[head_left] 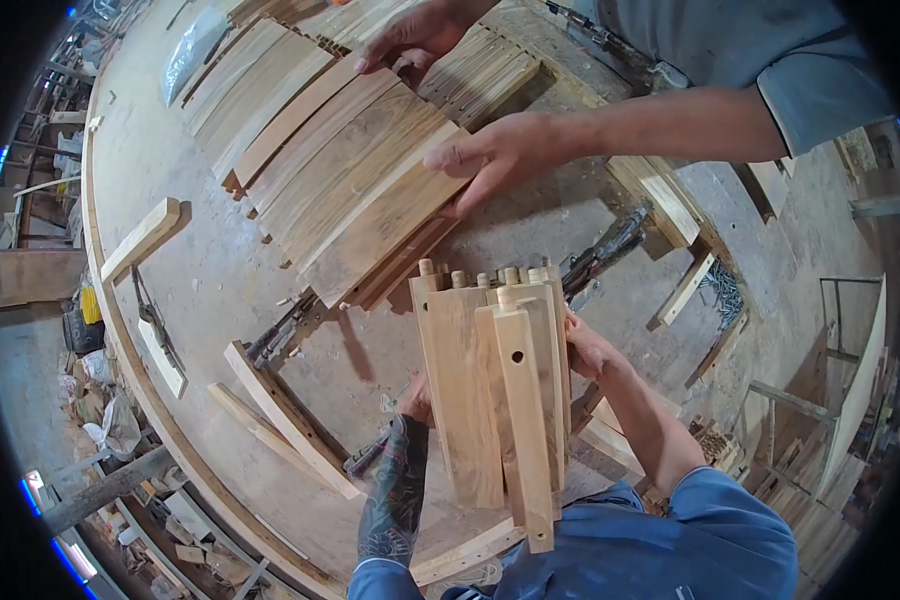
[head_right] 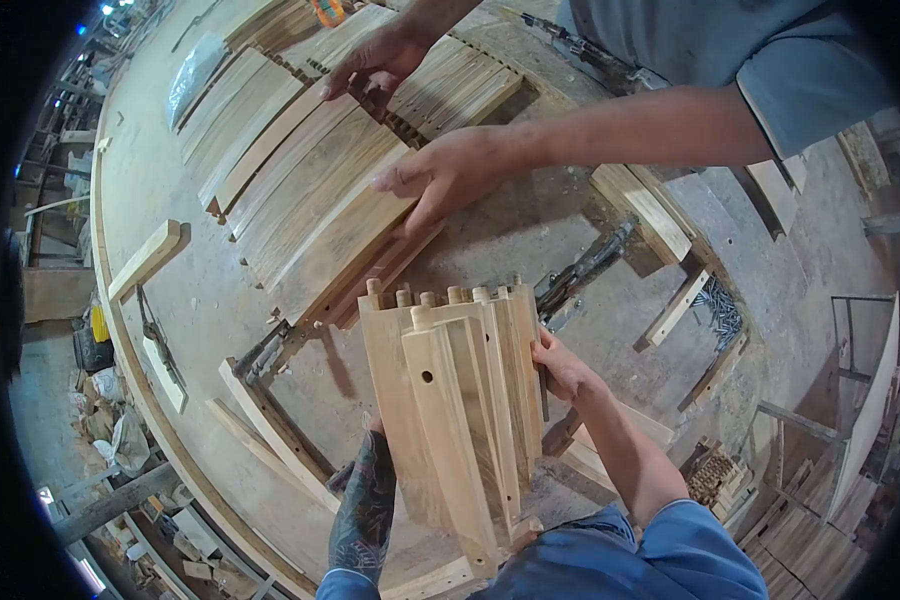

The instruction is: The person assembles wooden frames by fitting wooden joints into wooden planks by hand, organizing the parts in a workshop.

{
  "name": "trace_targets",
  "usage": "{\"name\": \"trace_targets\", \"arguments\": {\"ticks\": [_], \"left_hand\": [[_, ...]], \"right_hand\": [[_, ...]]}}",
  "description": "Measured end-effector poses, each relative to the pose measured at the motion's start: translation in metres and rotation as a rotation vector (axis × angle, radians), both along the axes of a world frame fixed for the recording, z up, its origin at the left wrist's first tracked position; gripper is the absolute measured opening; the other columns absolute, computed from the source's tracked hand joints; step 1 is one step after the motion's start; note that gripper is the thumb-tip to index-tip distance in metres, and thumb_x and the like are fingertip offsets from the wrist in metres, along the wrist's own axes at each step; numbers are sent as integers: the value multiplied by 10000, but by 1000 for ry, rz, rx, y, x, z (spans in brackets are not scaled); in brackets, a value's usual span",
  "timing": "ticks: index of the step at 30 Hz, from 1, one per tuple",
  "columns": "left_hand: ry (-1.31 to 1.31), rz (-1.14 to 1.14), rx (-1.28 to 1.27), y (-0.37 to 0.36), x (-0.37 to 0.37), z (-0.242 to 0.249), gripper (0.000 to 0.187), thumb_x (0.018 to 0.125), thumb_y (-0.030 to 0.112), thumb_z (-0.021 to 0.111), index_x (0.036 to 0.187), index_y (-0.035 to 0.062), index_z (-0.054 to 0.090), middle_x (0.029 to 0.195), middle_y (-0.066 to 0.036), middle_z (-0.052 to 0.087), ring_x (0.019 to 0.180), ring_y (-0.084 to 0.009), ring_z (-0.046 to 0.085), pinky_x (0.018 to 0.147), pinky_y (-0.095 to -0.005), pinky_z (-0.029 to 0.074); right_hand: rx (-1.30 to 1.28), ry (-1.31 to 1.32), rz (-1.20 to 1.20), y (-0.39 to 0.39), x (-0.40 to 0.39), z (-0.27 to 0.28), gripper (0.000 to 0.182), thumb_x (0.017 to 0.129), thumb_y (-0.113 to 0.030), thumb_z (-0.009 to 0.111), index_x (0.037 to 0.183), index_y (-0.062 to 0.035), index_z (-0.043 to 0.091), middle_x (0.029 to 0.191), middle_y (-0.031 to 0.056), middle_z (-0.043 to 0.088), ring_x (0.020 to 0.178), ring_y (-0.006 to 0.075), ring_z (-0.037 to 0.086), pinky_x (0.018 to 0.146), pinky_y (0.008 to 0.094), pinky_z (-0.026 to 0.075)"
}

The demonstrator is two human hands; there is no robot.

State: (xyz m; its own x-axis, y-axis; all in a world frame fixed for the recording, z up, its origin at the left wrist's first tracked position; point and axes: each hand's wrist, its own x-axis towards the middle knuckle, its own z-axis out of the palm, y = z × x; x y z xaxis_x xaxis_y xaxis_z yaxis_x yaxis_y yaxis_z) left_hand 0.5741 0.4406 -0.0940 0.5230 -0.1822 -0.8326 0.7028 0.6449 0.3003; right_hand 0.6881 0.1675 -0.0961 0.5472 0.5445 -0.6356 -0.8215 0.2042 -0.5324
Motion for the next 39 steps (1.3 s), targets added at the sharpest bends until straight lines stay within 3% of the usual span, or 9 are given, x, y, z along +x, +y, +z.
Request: {"name": "trace_targets", "arguments": {"ticks": [10, 15, 21, 24, 27, 34, 39], "left_hand": [[56, 7, -9, -14, -29, -7, 566, 979, 472, 500, 1383, 76, 471, 1191, -39, 607, 1018, -146, 612, 846, -304, 532], [48, 23, 7, -29, -41, 9, 555, 982, 461, 503, 1380, 76, 473, 1193, -38, 607, 1018, -144, 612, 843, -303, 533], [13, 36, 41, -49, -88, 44, 542, 985, 448, 507, 1377, 76, 475, 1194, -36, 607, 1018, -142, 612, 839, -301, 535], [-21, 40, 59, -59, -114, 64, 536, 986, 442, 509, 1376, 76, 477, 1195, -36, 606, 1018, -141, 612, 837, -300, 536], [-53, 46, 78, -83, -133, 76, 529, 988, 435, 511, 1374, 76, 478, 1196, -35, 606, 1018, -140, 613, 835, -299, 537], [-103, 77, 91, -106, -181, 102, 514, 991, 420, 515, 1371, 76, 481, 1198, -33, 605, 1018, -138, 613, 830, -297, 539], [-124, 80, 91, -121, -202, 111, 503, 993, 410, 518, 1368, 76, 483, 1199, -32, 605, 1018, -136, 613, 827, -295, 541]], "right_hand": [[7, -52, 11, 2, -2, 17, 1052, 628, -584, 842, 1436, -99, 375, 1326, 12, 523, 1221, 145, 495, 1024, 350, 421], [-19, -37, 89, -13, -17, 29, 1079, 596, -617, 844, 1418, -92, 383, 1311, 20, 528, 1219, 160, 499, 1027, 370, 423], [35, 19, 145, -45, -59, 38, 1026, 611, -558, 870, 1396, -92, 403, 1293, 23, 539, 1195, 164, 521, 1012, 389, 446], [70, 84, 175, -59, -88, 52, 932, 675, -461, 868, 1393, -92, 403, 1289, 19, 546, 1173, 163, 544, 1004, 387, 461], [104, 199, 133, -66, -118, 80, 727, 819, -265, 779, 1408, -103, 385, 1294, 21, 548, 1145, 163, 574, 976, 376, 498], [96, 54, 143, -86, -158, 122, 670, 861, -215, 729, 1416, -130, 362, 1295, 32, 547, 1120, 155, 594, 941, 358, 532], [105, 113, 168, -101, -188, 133, 595, 902, -268, 675, 1409, -124, 399, 1261, 42, 580, 1109, 154, 608, 934, 367, 535]]}}
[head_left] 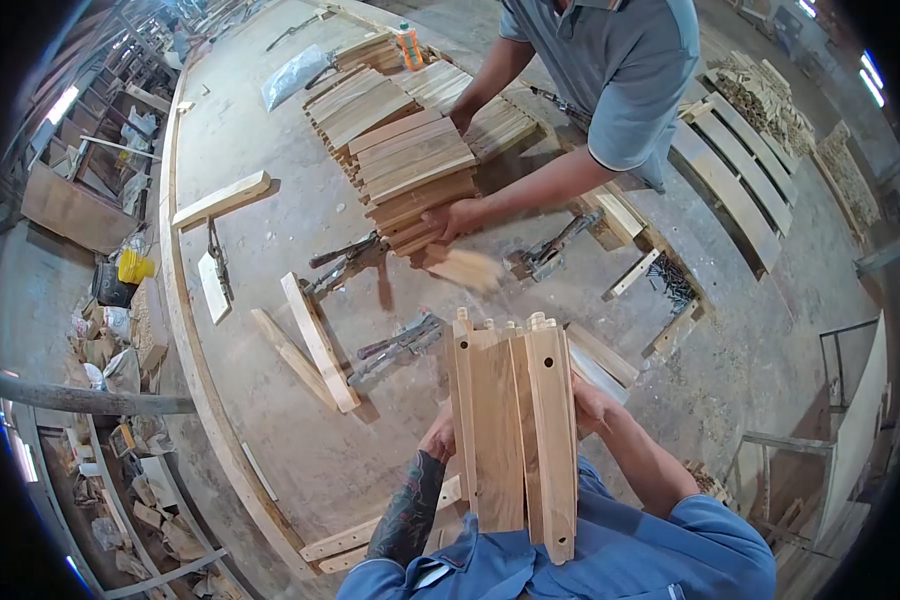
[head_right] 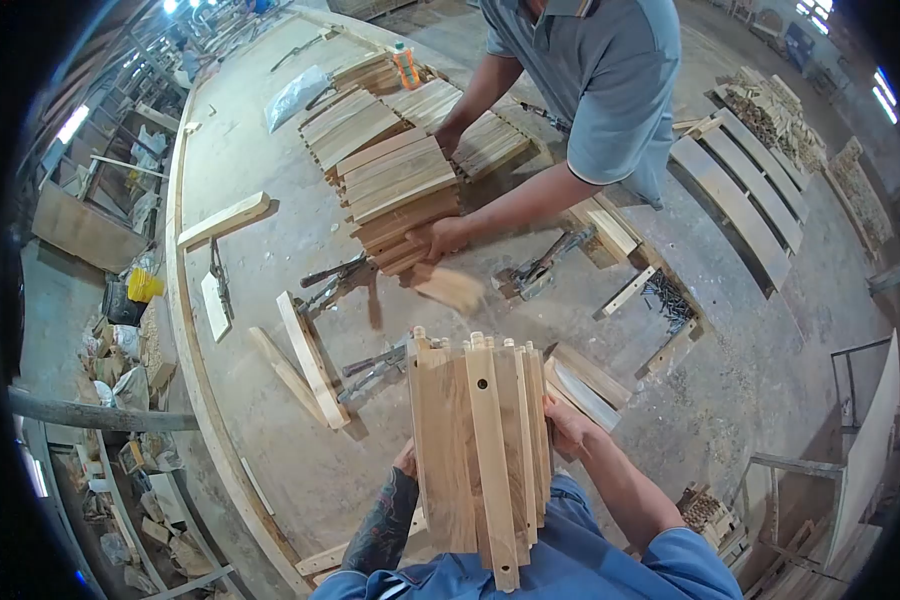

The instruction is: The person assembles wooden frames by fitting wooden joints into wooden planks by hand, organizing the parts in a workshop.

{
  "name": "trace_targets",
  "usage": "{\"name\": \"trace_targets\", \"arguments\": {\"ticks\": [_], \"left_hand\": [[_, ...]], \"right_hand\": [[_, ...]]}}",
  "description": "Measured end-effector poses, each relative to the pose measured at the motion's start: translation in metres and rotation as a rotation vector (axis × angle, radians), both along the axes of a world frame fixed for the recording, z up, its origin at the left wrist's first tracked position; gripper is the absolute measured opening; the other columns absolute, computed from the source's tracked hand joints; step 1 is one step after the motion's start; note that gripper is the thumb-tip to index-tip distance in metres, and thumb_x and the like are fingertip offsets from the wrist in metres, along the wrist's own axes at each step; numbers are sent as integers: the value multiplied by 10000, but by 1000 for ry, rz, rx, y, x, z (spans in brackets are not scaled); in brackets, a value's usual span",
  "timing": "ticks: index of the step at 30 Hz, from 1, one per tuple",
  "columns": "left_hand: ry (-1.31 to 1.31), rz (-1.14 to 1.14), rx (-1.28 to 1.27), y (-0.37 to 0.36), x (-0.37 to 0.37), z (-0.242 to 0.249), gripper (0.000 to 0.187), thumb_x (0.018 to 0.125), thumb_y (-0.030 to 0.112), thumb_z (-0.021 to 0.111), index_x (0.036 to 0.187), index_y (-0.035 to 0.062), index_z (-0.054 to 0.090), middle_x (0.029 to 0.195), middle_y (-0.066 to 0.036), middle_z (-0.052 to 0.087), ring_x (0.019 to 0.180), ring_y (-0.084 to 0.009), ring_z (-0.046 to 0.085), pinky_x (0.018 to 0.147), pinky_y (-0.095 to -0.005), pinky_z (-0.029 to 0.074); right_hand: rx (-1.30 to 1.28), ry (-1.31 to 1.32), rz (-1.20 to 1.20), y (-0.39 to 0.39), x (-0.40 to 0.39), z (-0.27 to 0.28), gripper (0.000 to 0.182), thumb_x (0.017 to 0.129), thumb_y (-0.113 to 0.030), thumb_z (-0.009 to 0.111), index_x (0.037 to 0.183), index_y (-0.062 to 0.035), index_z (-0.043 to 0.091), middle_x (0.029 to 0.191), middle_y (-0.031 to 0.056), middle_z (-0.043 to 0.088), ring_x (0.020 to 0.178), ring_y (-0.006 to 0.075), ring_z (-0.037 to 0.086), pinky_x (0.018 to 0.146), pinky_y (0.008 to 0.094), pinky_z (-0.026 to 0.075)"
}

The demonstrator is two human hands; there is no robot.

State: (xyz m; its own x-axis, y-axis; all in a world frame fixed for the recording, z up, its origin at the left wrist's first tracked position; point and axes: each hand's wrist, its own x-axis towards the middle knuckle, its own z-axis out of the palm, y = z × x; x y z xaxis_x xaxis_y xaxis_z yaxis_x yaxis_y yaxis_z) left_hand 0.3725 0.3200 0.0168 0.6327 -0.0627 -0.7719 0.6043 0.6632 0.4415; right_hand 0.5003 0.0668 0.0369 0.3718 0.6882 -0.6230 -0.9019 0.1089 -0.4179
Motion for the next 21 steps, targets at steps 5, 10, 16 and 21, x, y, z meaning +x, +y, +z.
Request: {"name": "trace_targets", "arguments": {"ticks": [5, 10, 16, 21], "left_hand": [[-26, 18, 8, -6, -8, 4, 492, 996, 399, 521, 1366, 76, 485, 1201, -31, 605, 1018, -134, 613, 824, -294, 542], [-59, 91, -91, -8, -26, -10, 396, 992, 294, 553, 1322, 80, 510, 1206, -14, 598, 995, -126, 620, 830, -294, 545], [-58, 151, -117, -12, -37, 9, 389, 986, 290, 564, 1316, 93, 505, 1177, -22, 605, 991, -131, 623, 810, -319, 560], [-100, 123, -131, -14, -60, -1, 367, 986, 272, 564, 1307, 103, 509, 1176, -24, 602, 982, -151, 629, 782, -316, 566]], "right_hand": [[11, -66, 54, -2, -23, 18, 564, 917, -296, 633, 1402, -104, 421, 1260, 49, 591, 1109, 160, 609, 935, 354, 528], [9, -113, 43, 3, -40, 26, 559, 911, -299, 636, 1389, -87, 439, 1265, 56, 588, 1109, 155, 607, 927, 329, 525], [66, -153, 76, -3, -47, 0, 595, 906, -346, 650, 1386, -62, 443, 1268, 80, 584, 1111, 153, 605, 919, 330, 529], [49, -167, 94, -8, -56, 5, 629, 907, -413, 648, 1395, -80, 432, 1283, 72, 582, 1135, 147, 593, 937, 346, 522]]}}
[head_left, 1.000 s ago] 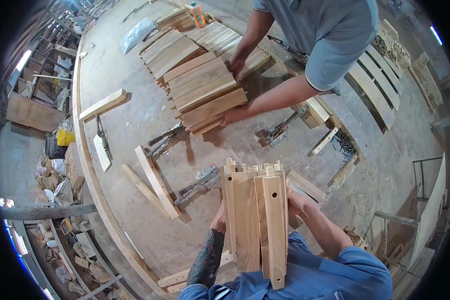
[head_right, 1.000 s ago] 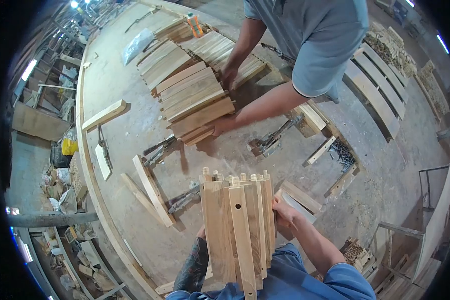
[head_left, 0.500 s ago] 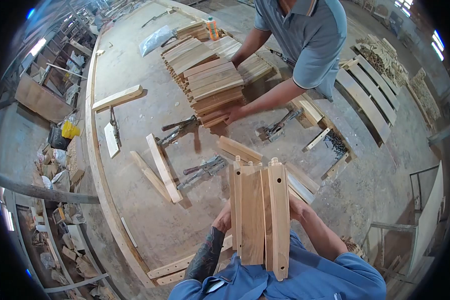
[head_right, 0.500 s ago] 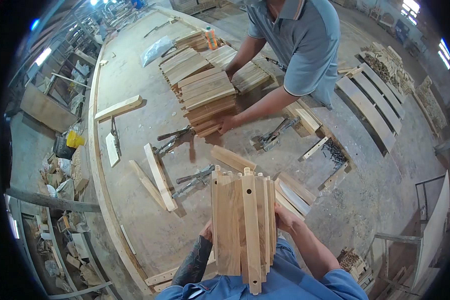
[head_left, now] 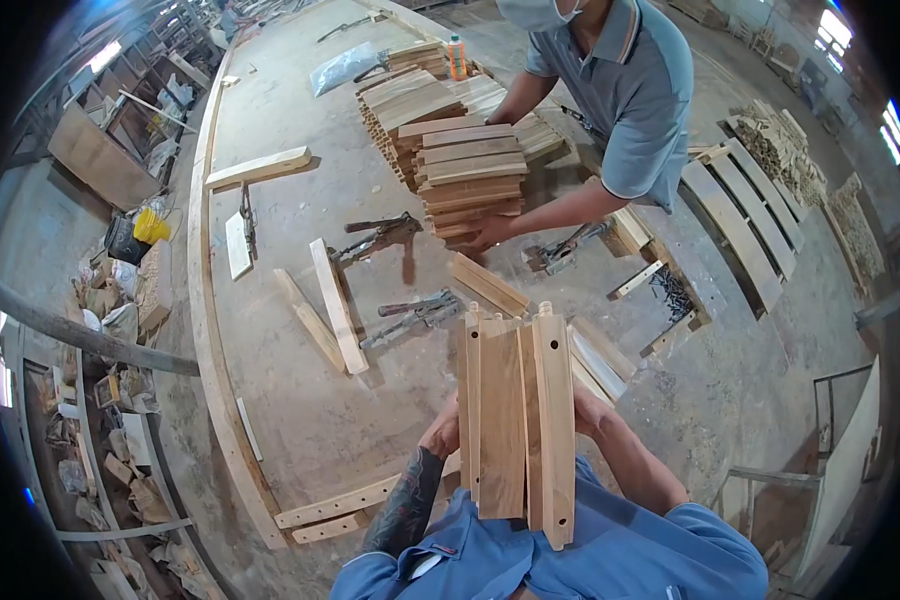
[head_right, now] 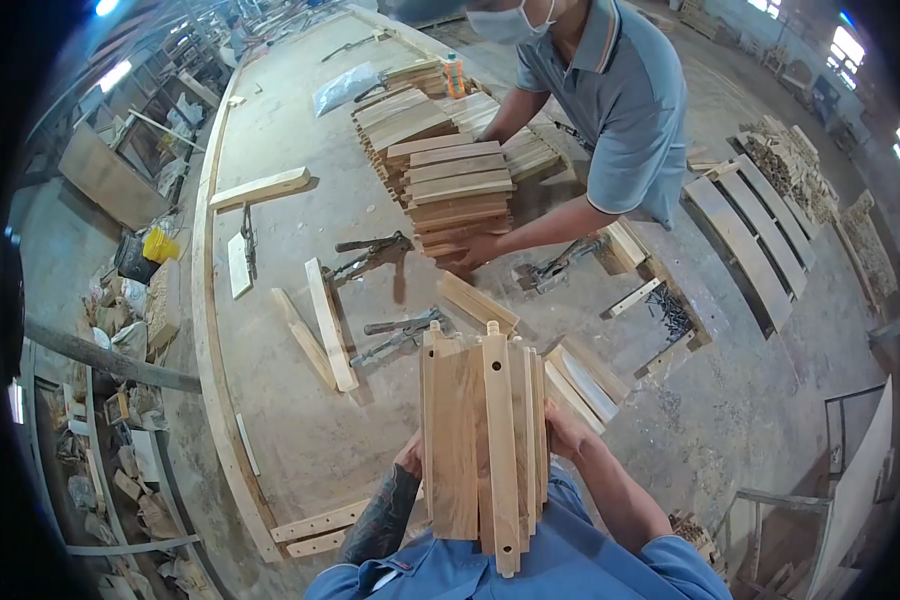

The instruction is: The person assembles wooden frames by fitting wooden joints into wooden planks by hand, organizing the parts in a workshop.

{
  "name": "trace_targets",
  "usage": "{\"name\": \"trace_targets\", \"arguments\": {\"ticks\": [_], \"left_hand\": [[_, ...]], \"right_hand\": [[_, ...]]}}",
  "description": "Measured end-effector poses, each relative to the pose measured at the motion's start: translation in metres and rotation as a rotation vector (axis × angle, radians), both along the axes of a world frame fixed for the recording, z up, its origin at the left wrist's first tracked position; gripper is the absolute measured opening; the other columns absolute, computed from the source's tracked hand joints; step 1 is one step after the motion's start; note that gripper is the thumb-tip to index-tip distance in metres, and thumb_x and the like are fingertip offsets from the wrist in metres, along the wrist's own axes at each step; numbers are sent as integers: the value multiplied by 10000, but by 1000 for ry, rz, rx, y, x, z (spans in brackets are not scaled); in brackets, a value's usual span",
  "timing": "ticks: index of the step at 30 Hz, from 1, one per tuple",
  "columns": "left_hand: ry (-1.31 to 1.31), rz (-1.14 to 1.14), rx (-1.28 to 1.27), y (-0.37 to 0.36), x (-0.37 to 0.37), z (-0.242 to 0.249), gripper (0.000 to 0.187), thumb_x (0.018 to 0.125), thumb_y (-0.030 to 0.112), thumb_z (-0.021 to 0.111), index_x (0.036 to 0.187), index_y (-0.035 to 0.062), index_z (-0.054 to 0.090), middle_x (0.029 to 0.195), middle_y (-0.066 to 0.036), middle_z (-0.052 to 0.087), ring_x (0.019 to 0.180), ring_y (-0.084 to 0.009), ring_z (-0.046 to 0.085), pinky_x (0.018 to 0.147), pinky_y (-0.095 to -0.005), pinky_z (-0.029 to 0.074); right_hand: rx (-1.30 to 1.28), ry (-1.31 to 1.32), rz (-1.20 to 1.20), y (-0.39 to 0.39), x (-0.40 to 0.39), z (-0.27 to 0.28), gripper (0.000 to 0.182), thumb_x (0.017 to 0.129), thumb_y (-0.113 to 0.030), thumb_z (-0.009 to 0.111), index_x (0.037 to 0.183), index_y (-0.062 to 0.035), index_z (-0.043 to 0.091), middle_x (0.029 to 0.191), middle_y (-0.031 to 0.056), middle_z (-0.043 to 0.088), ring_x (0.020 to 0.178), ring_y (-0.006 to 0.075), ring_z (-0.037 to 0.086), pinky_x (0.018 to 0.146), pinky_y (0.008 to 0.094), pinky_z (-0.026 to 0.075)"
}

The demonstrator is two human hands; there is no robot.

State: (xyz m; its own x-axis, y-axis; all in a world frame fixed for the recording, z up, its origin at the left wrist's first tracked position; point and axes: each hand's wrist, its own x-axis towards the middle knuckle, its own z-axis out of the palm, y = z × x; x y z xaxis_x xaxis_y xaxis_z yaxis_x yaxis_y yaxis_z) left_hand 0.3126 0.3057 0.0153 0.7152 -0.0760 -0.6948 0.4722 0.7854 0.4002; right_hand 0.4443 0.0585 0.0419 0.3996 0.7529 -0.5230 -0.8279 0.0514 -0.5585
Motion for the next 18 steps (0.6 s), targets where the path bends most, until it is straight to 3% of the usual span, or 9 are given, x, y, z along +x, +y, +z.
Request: {"name": "trace_targets", "arguments": {"ticks": [10, 12, 13, 18], "left_hand": [[-6, -50, 24, -38, -32, 6, 374, 987, 279, 559, 1313, 104, 504, 1185, -26, 598, 992, -152, 624, 791, -319, 560], [9, -83, 24, -46, -29, 11, 376, 987, 281, 558, 1314, 104, 503, 1187, -26, 597, 994, -153, 623, 793, -319, 559], [20, -103, 24, -47, -26, 14, 377, 987, 281, 558, 1315, 104, 503, 1188, -26, 596, 996, -153, 622, 794, -319, 558], [58, -240, 30, -68, -48, 11, 381, 987, 286, 556, 1318, 104, 500, 1192, -28, 593, 1001, -154, 619, 800, -321, 555]], "right_hand": [[64, -73, -56, -29, -33, 16, 632, 911, -381, 659, 1415, -100, 401, 1309, 47, 566, 1132, 143, 594, 958, 342, 512], [39, -3, 19, -43, -39, 4, 647, 904, -375, 671, 1420, -106, 389, 1316, 38, 560, 1137, 137, 591, 964, 346, 511], [88, 41, 68, -50, -43, -1, 661, 914, -389, 656, 1446, -138, 353, 1356, 38, 525, 1194, 161, 552, 984, 389, 499], [-23, 24, -60, -91, -82, 8, 680, 926, -462, 611, 1478, -190, 320, 1409, 45, 474, 1246, 204, 506, 1013, 440, 470]]}}
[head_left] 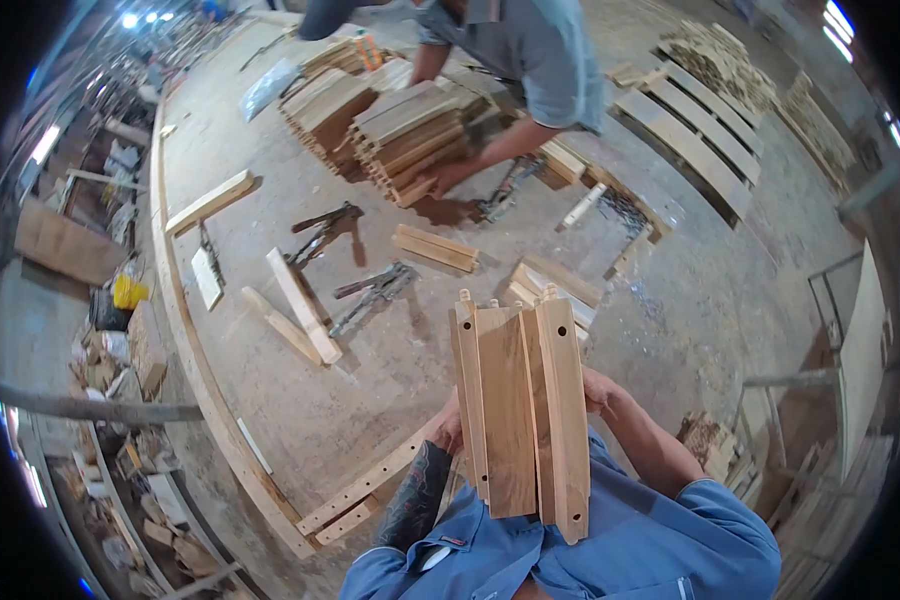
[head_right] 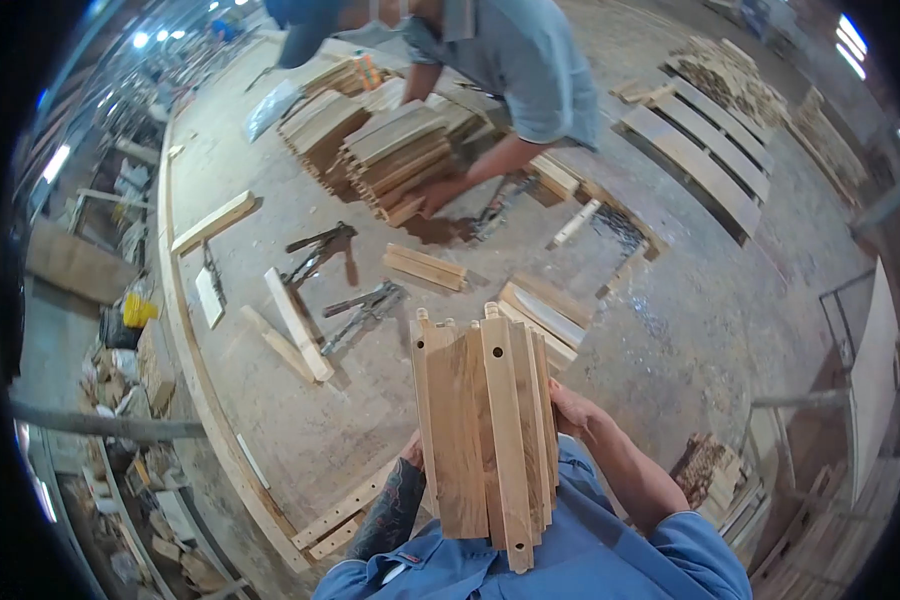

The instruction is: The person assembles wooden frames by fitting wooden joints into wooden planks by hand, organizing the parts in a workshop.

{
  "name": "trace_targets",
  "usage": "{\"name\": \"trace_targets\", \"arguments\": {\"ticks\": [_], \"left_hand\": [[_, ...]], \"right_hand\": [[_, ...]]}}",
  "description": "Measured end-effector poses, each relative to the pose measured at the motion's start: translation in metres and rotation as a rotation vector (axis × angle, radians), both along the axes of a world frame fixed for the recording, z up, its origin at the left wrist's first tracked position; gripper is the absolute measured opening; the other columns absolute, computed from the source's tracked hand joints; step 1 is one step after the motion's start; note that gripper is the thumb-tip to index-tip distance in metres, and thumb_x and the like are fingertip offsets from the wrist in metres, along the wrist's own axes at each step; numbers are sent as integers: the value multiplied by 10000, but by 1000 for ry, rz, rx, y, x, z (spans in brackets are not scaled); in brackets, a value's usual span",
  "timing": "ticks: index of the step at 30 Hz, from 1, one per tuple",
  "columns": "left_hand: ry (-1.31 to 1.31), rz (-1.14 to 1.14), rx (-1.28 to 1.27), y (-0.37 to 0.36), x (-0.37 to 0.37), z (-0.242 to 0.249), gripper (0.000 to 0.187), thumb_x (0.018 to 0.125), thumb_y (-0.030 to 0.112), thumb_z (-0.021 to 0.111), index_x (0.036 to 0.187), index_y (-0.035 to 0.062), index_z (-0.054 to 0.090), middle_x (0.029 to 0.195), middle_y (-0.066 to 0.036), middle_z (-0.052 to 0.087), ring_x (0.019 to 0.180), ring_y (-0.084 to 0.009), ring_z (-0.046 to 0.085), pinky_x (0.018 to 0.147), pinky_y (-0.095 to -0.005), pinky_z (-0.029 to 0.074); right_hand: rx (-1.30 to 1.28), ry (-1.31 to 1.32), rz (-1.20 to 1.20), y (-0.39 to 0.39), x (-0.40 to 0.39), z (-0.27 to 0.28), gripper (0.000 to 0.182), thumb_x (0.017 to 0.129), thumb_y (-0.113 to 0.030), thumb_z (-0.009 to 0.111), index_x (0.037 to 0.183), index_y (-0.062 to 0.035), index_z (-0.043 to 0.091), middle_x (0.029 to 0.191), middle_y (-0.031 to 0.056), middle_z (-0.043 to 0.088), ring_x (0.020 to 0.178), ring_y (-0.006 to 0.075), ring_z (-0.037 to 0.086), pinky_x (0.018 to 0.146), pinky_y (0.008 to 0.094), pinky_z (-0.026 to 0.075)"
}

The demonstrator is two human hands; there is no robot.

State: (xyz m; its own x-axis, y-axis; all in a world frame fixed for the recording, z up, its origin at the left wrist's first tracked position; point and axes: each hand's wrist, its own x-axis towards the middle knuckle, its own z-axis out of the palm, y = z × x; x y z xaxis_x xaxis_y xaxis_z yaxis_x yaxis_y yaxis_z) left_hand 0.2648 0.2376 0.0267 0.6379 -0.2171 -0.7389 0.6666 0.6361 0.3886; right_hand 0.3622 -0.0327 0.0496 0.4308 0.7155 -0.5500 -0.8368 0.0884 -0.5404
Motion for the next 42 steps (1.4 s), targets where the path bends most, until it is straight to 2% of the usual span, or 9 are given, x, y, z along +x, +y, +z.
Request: {"name": "trace_targets", "arguments": {"ticks": [12, 14, 18, 23, 27, 29, 32, 36, 42], "left_hand": [[21, -439, 57, -171, 100, 8, 391, 988, 295, 550, 1325, 105, 494, 1204, -30, 587, 1014, -156, 612, 813, -324, 547], [4, -500, 61, -226, 132, 9, 393, 988, 297, 549, 1327, 106, 493, 1206, -31, 586, 1017, -156, 611, 815, -324, 546], [0, -668, 61, -344, 181, 12, 396, 989, 300, 547, 1329, 106, 491, 1209, -32, 584, 1021, -157, 609, 819, -325, 543], [-46, -803, 15, -470, 236, 14, 401, 989, 304, 544, 1332, 106, 488, 1214, -33, 581, 1027, -158, 606, 824, -327, 540], [-62, -934, 0, -565, 294, 11, 404, 989, 308, 543, 1335, 107, 486, 1218, -34, 579, 1031, -158, 604, 829, -328, 537], [-71, -1004, -13, -624, 335, 9, 406, 989, 309, 542, 1336, 107, 485, 1220, -34, 578, 1033, -159, 602, 831, -328, 536], [-95, -1098, -37, -704, 386, -4, 408, 990, 312, 540, 1338, 107, 483, 1223, -35, 577, 1036, -159, 601, 834, -329, 534], [-103, -1202, -62, -821, 471, 0, 412, 990, 315, 538, 1341, 107, 481, 1226, -36, 575, 1041, -160, 598, 838, -330, 531], [-132, -1349, -59, -901, 596, 12, 417, 990, 320, 535, 1344, 108, 478, 1232, -37, 572, 1048, -161, 595, 845, -332, 527]], "right_hand": [[121, 100, -518, -177, -24, -16, 778, 884, -509, 651, 1487, -162, 303, 1394, 22, 493, 1253, 168, 500, 1028, 395, 456], [-10, -75, -646, -218, -11, 1, 626, 914, -508, 608, 1372, -97, 489, 1307, 71, 576, 1127, 182, 581, 962, 379, 495], [45, -27, -644, -330, 16, -5, 788, 872, -522, 663, 1472, -142, 320, 1374, 25, 491, 1244, 185, 498, 996, 421, 477], [-77, -42, -842, -442, 31, 4, 906, 821, -670, 615, 1512, -199, 266, 1457, 61, 419, 1322, 234, 437, 1026, 497, 447], [-43, -28, -989, -523, 51, 3, 893, 828, -649, 621, 1509, -192, 269, 1453, 49, 426, 1315, 220, 446, 1030, 466, 451], [10, -33, -1120, -564, 69, 5, 803, 810, -627, 635, 1405, -114, 469, 1275, 41, 597, 1131, 157, 591, 940, 368, 522], [18, -45, -1200, -634, 102, -7, 837, 848, -594, 626, 1496, -179, 295, 1423, 39, 466, 1291, 187, 473, 1044, 398, 448], [-39, 50, -1304, -735, 156, -6, 853, 836, -554, 684, 1497, -175, 299, 1421, 40, 471, 1287, 192, 477, 1063, 411, 421], [-71, -55, -1466, -879, 240, 24, 780, 889, -514, 622, 1498, -145, 304, 1419, 68, 482, 1279, 205, 486, 1081, 394, 395]]}}
